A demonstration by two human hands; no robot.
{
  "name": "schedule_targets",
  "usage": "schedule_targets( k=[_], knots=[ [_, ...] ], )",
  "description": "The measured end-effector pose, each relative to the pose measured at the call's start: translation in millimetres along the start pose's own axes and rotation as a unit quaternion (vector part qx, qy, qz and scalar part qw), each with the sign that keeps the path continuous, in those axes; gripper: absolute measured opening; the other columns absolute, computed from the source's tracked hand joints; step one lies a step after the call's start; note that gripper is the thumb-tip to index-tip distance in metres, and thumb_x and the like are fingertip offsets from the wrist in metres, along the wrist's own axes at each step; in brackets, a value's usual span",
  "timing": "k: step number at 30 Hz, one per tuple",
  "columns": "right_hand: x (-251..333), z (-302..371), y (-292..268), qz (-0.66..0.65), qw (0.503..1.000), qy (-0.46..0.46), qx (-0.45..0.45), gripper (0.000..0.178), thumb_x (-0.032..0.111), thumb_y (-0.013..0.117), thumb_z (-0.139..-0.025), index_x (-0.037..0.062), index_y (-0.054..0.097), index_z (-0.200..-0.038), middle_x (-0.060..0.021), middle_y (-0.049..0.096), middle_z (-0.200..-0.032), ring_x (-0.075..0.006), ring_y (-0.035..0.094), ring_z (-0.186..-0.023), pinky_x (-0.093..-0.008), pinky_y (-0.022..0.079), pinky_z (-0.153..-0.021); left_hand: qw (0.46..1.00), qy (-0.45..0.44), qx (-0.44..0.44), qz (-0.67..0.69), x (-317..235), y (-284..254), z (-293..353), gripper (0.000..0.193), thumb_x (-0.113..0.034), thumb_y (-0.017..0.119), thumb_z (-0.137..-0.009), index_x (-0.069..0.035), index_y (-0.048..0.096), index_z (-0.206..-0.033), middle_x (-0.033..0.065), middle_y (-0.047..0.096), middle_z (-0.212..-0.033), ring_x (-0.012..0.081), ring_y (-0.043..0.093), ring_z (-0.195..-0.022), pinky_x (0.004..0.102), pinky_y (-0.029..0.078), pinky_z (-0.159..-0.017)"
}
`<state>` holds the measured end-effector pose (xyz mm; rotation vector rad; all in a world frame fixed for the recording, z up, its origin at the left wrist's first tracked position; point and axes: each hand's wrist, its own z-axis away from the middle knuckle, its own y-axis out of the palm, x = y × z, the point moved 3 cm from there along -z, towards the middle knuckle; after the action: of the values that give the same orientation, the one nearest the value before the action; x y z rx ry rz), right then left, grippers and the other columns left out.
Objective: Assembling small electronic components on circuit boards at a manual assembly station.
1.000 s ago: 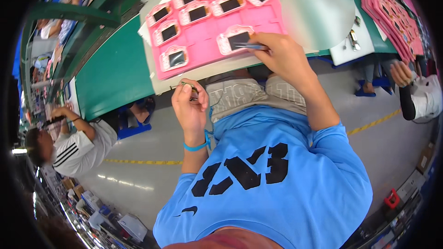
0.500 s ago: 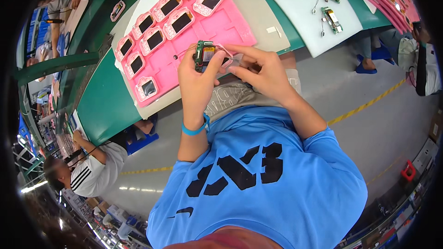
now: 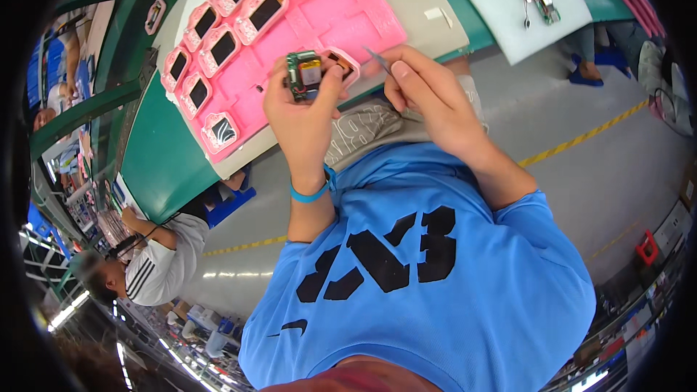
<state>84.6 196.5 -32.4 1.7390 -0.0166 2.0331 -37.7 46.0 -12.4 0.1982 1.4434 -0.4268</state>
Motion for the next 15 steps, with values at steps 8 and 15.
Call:
schedule_targets(
  k=[8, 15],
  knots=[
    [7, 9, 13, 0.002, 0.988, 0.144, 0.062, 0.026, 0.021, 0.047, -0.118, 0.0020, 0.065, -0.113, -0.0014, 0.060, -0.063, -0.0055, 0.043, -0.046, -0.0191, 0.032, -0.045, 0.998, -0.023, 0.034, 0.050, 7, -6, -1, 0.033, 0.000, 0.077, -0.093, 0.004, 0.063, -0.122, 0.0130, 0.074, -0.098, 0.0146, 0.068, -0.065, 0.0212, 0.055, -0.050],
    [3, 7, 21, 0.057, 0.990, 0.116, 0.053, 0.026, 0.020, 0.047, -0.117, 0.0017, 0.065, -0.113, -0.0003, 0.060, -0.061, -0.0044, 0.039, -0.041, -0.0191, 0.030, -0.040, 0.997, -0.009, 0.057, 0.055, 11, -8, -2, 0.037, 0.000, 0.076, -0.095, 0.004, 0.060, -0.127, 0.0154, 0.074, -0.099, 0.0148, 0.070, -0.065, 0.0225, 0.058, -0.051]
  ],
)
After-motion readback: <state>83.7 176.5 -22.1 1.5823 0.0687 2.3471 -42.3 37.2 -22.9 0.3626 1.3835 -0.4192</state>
